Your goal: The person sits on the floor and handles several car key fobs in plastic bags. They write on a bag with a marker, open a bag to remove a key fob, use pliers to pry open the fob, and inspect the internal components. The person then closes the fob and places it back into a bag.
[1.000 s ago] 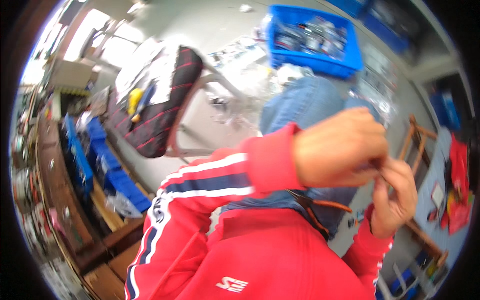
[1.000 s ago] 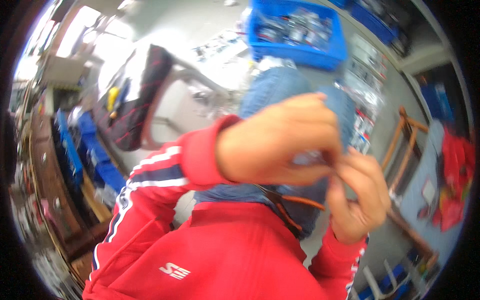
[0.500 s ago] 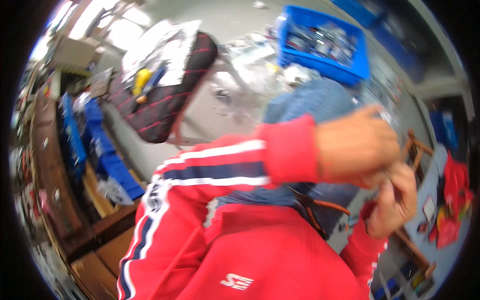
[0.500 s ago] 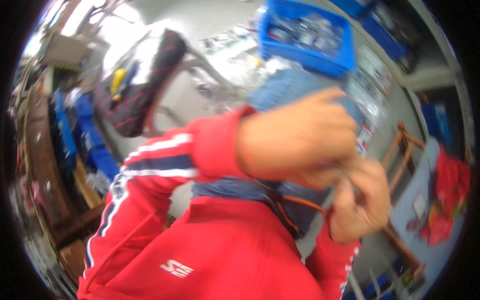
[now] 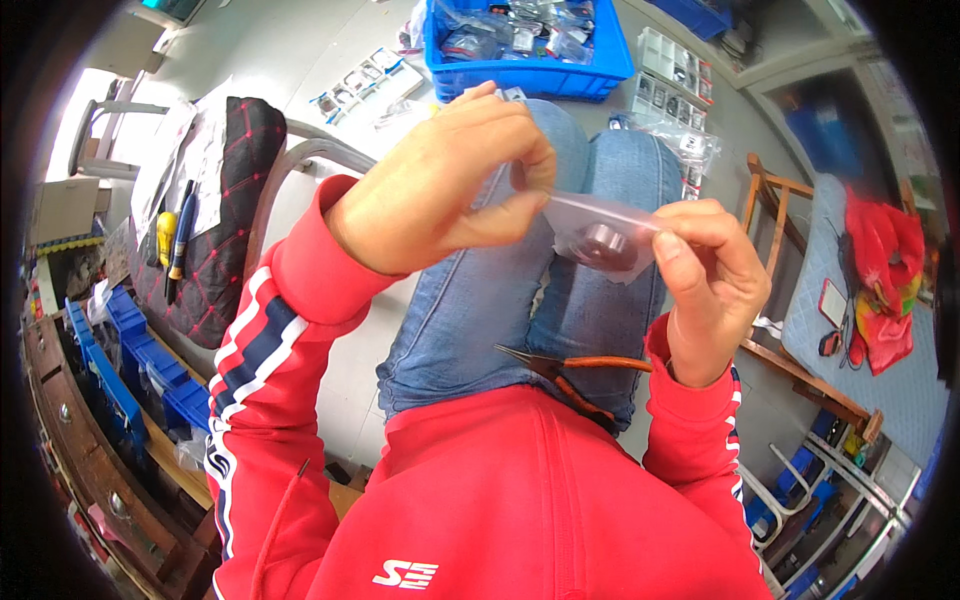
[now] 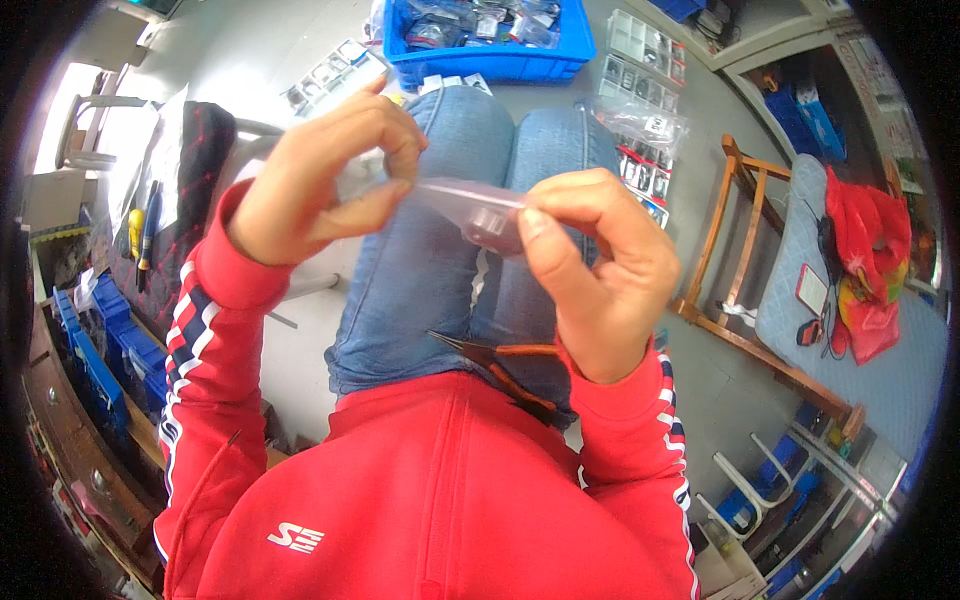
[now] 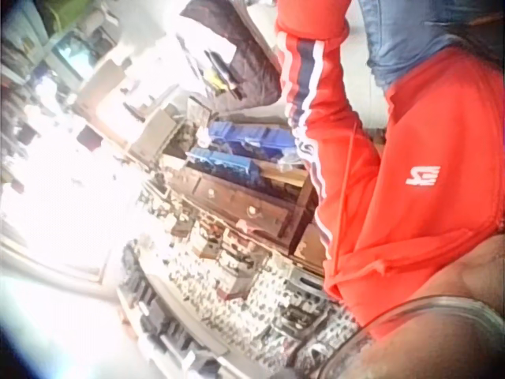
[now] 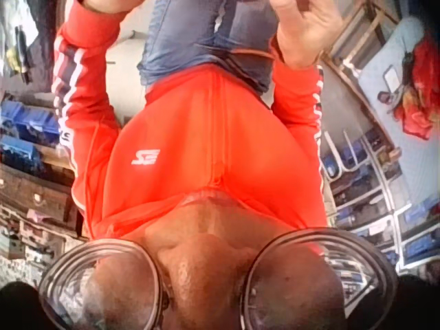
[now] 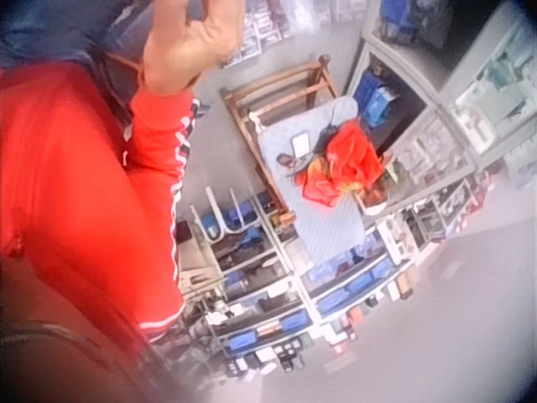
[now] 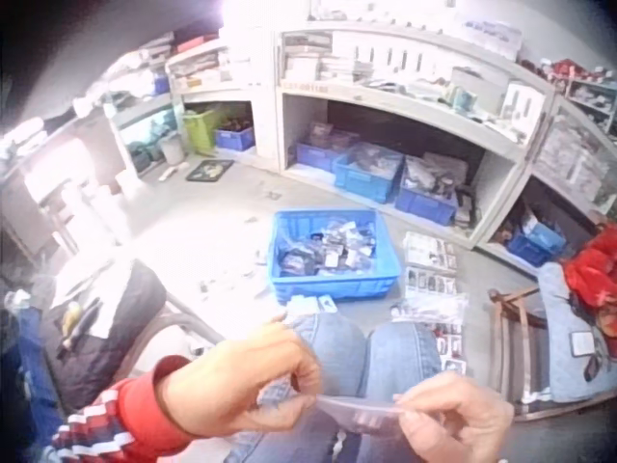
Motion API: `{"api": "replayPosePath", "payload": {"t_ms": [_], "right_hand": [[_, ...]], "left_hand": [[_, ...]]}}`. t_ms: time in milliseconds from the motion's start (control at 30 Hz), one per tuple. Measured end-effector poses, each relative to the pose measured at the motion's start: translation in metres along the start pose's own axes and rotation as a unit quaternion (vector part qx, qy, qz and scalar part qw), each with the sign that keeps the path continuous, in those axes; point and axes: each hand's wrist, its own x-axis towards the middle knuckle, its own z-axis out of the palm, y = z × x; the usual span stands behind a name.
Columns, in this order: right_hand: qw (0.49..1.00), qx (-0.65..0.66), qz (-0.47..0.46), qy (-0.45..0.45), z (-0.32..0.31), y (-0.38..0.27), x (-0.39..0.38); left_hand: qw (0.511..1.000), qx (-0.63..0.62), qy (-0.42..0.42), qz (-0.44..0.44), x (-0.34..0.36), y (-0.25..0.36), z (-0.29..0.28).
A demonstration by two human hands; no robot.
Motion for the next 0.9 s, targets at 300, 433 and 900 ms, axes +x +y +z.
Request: {"api": "replayPosePath", "payload": {"t_ms": [300, 433, 900], "right_hand": [[0.965, -0.259, 0.048, -0.007, -0.005, 0.066, 0.04], [0.928, -0.372, 0.0, -0.035, -0.011, 0.079, 0.062], [0.928, -0.371, 0.013, 0.014, -0.017, 0.049, 0.015]], "left_hand": [[0.926, 0.138, 0.271, -0.226, -0.106, 0.006, -0.049], [0.784, 0.45, 0.34, -0.258, -0.161, 0.013, -0.085], [0.711, 0.533, 0.01, -0.458, -0.167, -0.04, -0.152]]}}
